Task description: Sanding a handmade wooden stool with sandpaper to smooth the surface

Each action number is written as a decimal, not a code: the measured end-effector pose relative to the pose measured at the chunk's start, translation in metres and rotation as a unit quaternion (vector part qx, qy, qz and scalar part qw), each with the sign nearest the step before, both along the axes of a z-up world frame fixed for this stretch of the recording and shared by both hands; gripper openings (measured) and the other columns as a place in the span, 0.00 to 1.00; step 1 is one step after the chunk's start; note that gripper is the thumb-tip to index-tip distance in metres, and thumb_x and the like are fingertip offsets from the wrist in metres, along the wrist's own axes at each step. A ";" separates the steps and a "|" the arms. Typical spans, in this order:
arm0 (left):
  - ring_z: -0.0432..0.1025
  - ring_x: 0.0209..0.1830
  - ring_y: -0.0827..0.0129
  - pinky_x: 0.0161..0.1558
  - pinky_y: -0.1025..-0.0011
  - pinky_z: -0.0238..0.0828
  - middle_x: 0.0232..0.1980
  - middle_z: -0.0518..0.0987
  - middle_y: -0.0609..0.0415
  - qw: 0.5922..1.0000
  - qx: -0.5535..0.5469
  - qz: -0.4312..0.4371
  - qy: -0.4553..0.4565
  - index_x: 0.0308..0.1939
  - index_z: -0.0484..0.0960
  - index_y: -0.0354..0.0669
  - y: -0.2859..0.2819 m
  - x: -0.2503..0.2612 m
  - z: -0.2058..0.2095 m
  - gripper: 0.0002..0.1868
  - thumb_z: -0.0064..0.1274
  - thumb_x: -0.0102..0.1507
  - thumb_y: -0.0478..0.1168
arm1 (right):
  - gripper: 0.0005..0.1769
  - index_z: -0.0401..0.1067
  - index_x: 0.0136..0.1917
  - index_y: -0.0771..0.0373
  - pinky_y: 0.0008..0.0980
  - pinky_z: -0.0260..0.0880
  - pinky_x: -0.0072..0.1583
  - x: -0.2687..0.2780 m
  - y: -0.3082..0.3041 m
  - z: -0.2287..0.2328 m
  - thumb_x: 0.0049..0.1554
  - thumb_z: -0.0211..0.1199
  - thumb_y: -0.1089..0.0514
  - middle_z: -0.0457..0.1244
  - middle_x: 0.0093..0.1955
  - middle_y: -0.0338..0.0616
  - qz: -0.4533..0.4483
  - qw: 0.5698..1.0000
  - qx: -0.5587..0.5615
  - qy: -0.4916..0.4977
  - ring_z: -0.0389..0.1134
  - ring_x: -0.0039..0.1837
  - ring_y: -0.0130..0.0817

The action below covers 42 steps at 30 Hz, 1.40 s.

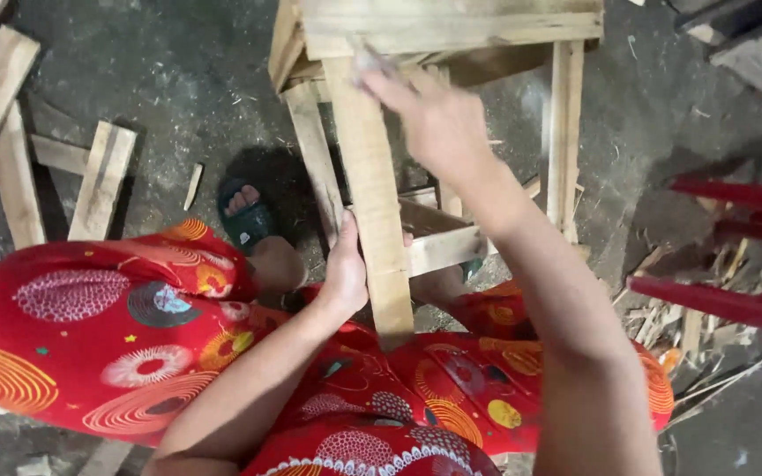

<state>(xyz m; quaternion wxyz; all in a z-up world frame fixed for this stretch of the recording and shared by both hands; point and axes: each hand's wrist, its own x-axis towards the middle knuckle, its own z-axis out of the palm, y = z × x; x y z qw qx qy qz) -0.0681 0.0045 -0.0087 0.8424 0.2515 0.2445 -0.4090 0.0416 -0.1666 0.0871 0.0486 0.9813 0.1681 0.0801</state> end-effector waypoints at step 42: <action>0.81 0.47 0.46 0.46 0.47 0.82 0.49 0.83 0.34 0.987 0.105 0.034 0.116 0.50 0.81 0.40 -0.010 0.009 -0.018 0.28 0.41 0.68 0.60 | 0.20 0.69 0.66 0.42 0.35 0.64 0.33 -0.249 0.017 -0.017 0.65 0.46 0.59 0.54 0.29 0.37 0.033 0.960 0.251 0.121 0.57 0.27 0.33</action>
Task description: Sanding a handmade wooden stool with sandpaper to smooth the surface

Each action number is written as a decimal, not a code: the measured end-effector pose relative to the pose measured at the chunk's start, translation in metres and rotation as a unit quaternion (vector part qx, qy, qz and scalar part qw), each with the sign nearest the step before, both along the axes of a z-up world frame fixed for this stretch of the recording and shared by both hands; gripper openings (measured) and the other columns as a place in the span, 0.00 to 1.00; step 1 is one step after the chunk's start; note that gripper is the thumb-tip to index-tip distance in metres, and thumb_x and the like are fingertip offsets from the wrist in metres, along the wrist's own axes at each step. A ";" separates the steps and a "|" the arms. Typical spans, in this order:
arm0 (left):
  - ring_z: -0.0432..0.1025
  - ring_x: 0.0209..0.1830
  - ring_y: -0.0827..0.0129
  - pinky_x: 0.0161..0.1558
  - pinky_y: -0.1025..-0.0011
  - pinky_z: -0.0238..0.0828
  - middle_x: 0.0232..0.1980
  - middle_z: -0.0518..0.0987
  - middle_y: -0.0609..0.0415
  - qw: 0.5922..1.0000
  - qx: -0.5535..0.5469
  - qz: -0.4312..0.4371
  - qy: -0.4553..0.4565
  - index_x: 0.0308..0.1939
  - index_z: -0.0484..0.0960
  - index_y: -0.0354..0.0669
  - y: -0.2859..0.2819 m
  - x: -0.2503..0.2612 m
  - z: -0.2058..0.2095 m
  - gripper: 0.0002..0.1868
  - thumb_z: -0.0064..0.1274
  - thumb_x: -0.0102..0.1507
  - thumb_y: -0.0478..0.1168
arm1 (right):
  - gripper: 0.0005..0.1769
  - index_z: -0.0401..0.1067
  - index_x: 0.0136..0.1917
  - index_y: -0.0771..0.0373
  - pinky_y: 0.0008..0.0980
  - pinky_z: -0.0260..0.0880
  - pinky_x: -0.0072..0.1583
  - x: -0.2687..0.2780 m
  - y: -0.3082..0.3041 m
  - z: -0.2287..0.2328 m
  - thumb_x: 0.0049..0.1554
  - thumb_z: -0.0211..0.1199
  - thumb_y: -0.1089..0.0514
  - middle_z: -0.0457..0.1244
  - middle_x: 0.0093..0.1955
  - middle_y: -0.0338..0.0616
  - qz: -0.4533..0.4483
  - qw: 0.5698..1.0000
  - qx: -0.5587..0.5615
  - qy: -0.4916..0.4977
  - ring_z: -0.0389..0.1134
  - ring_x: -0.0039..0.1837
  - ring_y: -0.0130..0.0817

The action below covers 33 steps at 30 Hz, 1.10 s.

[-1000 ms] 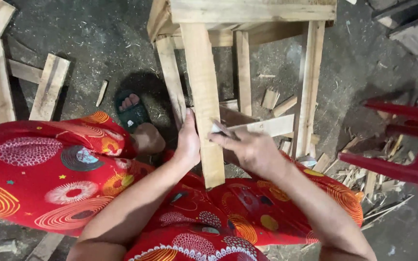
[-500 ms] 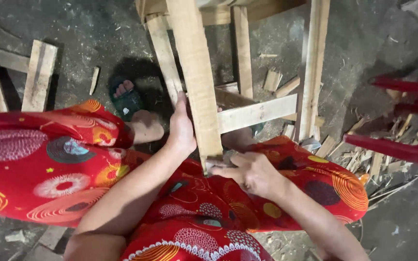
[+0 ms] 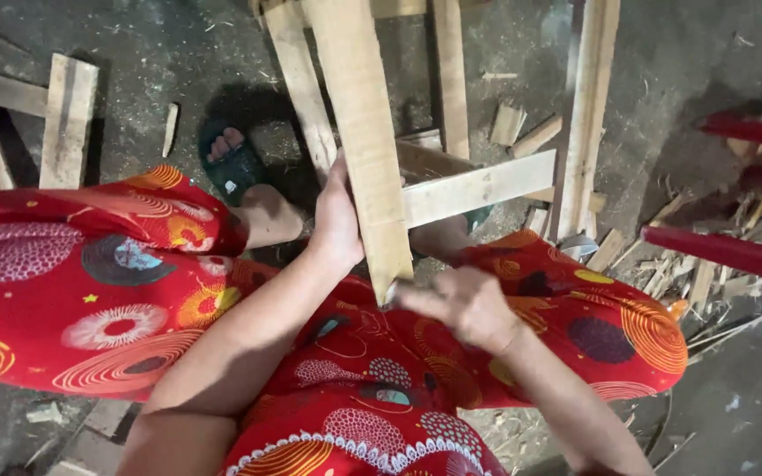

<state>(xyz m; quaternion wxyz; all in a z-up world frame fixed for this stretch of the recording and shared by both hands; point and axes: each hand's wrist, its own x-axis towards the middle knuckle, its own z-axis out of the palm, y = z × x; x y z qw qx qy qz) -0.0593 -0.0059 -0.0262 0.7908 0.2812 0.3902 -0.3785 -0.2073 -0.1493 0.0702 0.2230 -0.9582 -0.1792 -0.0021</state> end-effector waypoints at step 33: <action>0.83 0.38 0.59 0.40 0.60 0.84 0.39 0.85 0.43 0.937 0.145 -0.085 -0.306 0.44 0.81 0.41 0.036 -0.039 -0.009 0.11 0.63 0.63 0.41 | 0.38 0.54 0.79 0.49 0.38 0.66 0.38 0.010 -0.034 -0.044 0.56 0.54 0.62 0.55 0.57 0.42 -0.415 0.853 -0.304 0.090 0.67 0.39 0.36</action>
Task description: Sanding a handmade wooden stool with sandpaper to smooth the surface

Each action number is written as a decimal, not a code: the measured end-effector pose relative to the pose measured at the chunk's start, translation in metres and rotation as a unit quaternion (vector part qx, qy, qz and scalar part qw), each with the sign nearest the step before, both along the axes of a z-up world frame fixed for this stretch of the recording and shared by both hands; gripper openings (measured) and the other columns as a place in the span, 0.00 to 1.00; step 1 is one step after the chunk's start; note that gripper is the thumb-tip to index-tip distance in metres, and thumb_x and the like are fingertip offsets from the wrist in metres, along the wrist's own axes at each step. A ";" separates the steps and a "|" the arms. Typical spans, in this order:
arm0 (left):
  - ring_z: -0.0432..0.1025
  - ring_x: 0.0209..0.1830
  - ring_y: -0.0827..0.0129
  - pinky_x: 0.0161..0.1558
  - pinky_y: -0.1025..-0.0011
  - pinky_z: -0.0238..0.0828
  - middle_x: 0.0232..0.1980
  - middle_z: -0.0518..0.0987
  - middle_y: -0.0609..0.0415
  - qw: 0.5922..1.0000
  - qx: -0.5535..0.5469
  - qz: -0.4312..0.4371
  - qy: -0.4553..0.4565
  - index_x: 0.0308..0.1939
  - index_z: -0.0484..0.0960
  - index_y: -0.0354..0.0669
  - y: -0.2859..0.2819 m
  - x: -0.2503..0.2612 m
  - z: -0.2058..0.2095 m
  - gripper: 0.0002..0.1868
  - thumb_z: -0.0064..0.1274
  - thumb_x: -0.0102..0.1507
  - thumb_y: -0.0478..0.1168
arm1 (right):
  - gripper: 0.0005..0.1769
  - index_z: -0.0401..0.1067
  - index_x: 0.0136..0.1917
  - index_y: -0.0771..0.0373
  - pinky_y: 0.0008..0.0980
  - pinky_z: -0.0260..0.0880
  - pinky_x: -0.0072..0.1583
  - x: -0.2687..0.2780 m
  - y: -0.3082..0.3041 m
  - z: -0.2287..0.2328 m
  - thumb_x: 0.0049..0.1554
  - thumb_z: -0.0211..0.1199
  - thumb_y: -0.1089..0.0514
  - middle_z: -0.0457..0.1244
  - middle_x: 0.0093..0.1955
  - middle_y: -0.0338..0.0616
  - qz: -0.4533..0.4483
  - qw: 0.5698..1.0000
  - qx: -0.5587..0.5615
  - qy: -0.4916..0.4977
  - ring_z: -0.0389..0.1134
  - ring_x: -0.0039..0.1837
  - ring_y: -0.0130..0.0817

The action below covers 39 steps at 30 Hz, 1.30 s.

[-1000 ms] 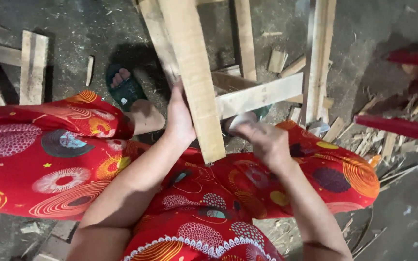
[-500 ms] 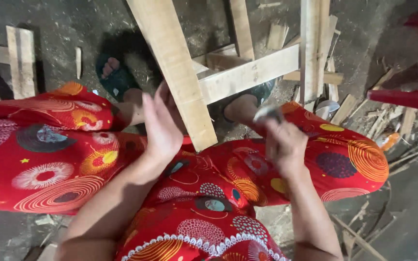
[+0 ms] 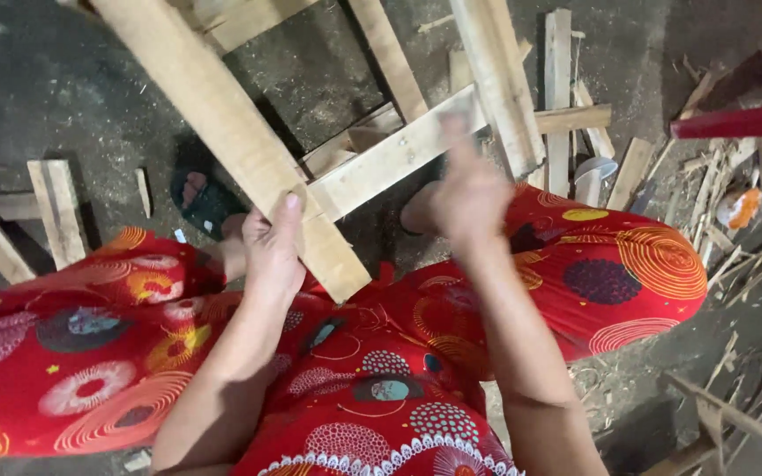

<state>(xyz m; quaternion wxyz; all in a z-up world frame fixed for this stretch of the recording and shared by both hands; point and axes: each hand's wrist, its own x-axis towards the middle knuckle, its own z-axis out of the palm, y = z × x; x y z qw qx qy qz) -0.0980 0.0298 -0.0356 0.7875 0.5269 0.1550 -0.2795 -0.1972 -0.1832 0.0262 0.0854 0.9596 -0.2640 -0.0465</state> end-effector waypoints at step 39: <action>0.70 0.52 0.75 0.59 0.65 0.69 0.52 0.76 0.54 0.967 0.080 -0.025 -0.242 0.69 0.66 0.46 -0.009 -0.007 0.006 0.19 0.40 0.75 0.46 | 0.31 0.68 0.67 0.46 0.40 0.72 0.42 0.059 -0.007 0.058 0.50 0.50 0.59 0.66 0.52 0.42 0.171 0.944 0.254 0.122 0.75 0.44 0.41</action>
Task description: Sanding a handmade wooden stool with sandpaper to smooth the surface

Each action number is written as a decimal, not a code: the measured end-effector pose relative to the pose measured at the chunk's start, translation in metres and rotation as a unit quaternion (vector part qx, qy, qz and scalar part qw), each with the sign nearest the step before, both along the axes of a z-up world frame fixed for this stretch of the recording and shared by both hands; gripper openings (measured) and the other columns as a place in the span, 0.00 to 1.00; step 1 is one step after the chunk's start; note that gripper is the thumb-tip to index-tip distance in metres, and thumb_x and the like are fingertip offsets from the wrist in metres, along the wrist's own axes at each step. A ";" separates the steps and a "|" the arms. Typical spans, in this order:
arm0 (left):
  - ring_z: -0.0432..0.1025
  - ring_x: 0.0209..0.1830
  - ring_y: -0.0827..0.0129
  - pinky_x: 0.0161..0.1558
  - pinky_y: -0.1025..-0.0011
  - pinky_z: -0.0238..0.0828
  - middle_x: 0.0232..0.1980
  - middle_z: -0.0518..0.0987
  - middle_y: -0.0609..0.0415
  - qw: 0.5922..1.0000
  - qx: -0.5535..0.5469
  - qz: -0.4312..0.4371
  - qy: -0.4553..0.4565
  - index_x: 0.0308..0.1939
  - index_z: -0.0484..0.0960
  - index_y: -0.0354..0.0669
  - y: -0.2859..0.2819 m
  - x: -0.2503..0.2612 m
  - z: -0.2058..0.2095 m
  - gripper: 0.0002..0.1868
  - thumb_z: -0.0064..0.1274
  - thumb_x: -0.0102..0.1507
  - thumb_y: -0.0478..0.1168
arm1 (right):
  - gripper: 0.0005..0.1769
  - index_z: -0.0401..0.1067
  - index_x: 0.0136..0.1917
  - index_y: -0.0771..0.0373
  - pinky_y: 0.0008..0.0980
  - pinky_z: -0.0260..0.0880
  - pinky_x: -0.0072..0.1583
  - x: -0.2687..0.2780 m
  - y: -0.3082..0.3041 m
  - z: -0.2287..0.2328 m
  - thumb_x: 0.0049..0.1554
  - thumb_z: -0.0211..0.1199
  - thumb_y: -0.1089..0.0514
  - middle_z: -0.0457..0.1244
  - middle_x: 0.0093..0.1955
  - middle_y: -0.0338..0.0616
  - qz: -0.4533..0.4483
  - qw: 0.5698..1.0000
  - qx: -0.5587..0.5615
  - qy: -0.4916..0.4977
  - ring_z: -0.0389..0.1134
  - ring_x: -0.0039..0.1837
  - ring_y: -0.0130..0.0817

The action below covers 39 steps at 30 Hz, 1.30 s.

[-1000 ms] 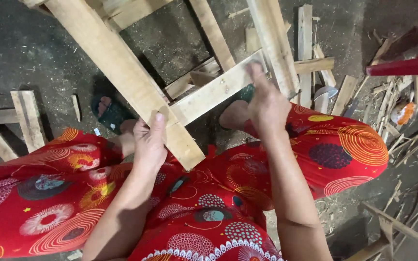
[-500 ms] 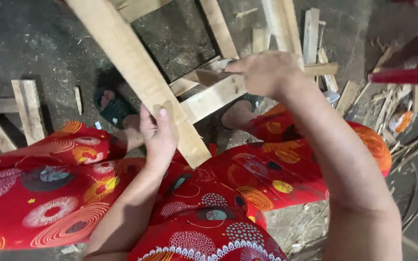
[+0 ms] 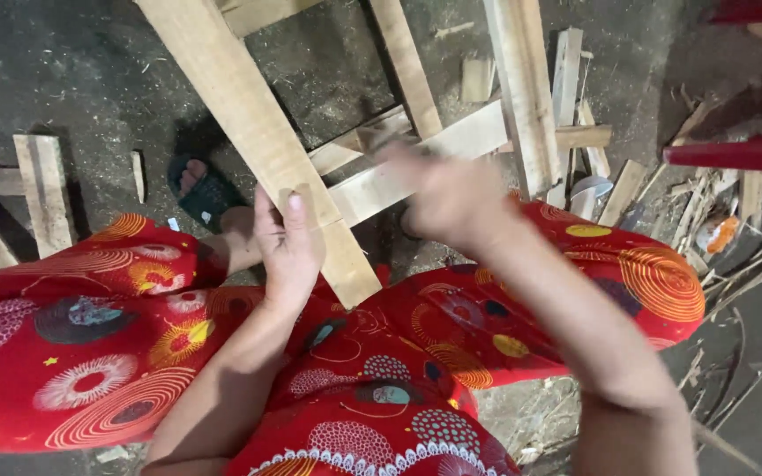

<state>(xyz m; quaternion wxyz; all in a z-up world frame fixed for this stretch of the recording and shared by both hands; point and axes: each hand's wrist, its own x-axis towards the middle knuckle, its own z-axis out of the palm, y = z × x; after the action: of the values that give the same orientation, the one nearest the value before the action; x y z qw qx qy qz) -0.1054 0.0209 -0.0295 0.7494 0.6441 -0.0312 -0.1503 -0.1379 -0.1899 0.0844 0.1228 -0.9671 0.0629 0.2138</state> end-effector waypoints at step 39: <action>0.73 0.58 0.60 0.61 0.59 0.70 0.57 0.77 0.45 0.972 -0.074 0.067 0.212 0.59 0.74 0.45 -0.005 0.023 0.042 0.26 0.44 0.68 0.60 | 0.39 0.47 0.81 0.61 0.20 0.61 0.43 -0.081 0.025 -0.032 0.58 0.49 0.70 0.54 0.73 0.61 -0.214 0.950 0.037 -0.226 0.64 0.38 0.25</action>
<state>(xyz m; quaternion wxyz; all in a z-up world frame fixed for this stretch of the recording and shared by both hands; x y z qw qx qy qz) -0.0826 0.0157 0.0127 0.7929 0.5410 0.1602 -0.2300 -0.2191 -0.1648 0.0527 0.2121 -0.9488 0.2309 -0.0390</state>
